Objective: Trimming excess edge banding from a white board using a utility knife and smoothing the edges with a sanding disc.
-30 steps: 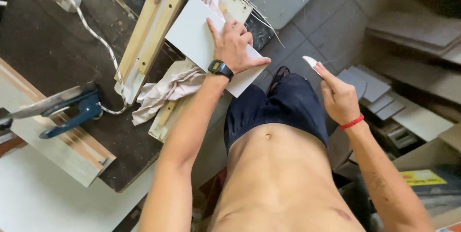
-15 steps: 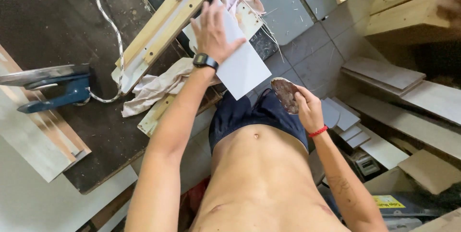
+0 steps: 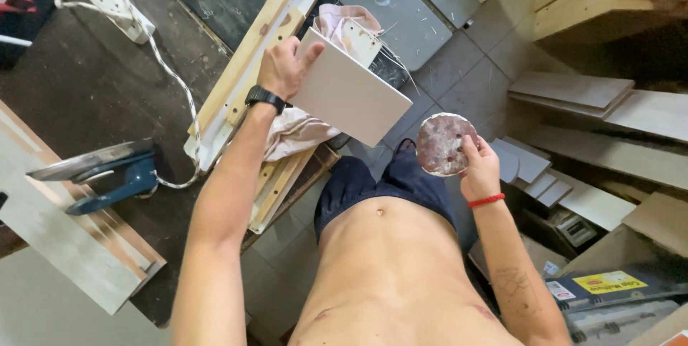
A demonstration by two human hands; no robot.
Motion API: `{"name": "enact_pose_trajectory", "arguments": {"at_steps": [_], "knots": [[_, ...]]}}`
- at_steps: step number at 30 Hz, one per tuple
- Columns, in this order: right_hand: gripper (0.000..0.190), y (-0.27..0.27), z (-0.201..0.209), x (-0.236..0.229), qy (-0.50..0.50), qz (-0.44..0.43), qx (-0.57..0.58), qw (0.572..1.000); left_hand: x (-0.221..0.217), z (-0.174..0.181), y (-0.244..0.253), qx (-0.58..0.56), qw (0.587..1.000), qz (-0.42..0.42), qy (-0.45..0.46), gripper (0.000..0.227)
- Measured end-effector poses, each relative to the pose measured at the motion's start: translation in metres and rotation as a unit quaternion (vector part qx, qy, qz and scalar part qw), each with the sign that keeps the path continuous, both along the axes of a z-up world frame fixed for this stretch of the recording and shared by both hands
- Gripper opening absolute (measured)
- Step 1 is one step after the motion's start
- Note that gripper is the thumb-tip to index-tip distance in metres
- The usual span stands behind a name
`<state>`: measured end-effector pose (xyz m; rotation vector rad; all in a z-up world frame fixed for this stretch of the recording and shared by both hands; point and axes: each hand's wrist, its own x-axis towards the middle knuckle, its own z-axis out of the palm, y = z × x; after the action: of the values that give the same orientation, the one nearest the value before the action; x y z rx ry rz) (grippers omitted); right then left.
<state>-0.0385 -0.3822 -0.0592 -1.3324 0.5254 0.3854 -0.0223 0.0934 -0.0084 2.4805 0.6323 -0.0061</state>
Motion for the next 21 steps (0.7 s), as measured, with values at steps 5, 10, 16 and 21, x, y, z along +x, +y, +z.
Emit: {"name": "enact_pose_trajectory", "arguments": {"at_steps": [5,10,16,21], "knots": [[0.042,-0.006,0.036,-0.001,-0.047,0.027,-0.005,0.999,-0.045,0.155,-0.042,-0.06,0.971,-0.053,-0.224,0.064],[0.041,0.001,0.026,0.006,-0.059,0.041,0.022,0.997,-0.088,0.153,-0.017,-0.019,0.924,-0.042,-0.38,0.061],[0.037,0.019,0.03,0.011,-0.071,0.096,0.026,0.993,-0.118,0.19,-0.046,0.083,0.873,-0.025,-0.48,0.056],[0.034,0.037,0.042,0.006,-0.072,0.117,0.004,0.991,-0.139,0.184,-0.05,0.185,0.834,-0.025,-0.52,0.051]]}}
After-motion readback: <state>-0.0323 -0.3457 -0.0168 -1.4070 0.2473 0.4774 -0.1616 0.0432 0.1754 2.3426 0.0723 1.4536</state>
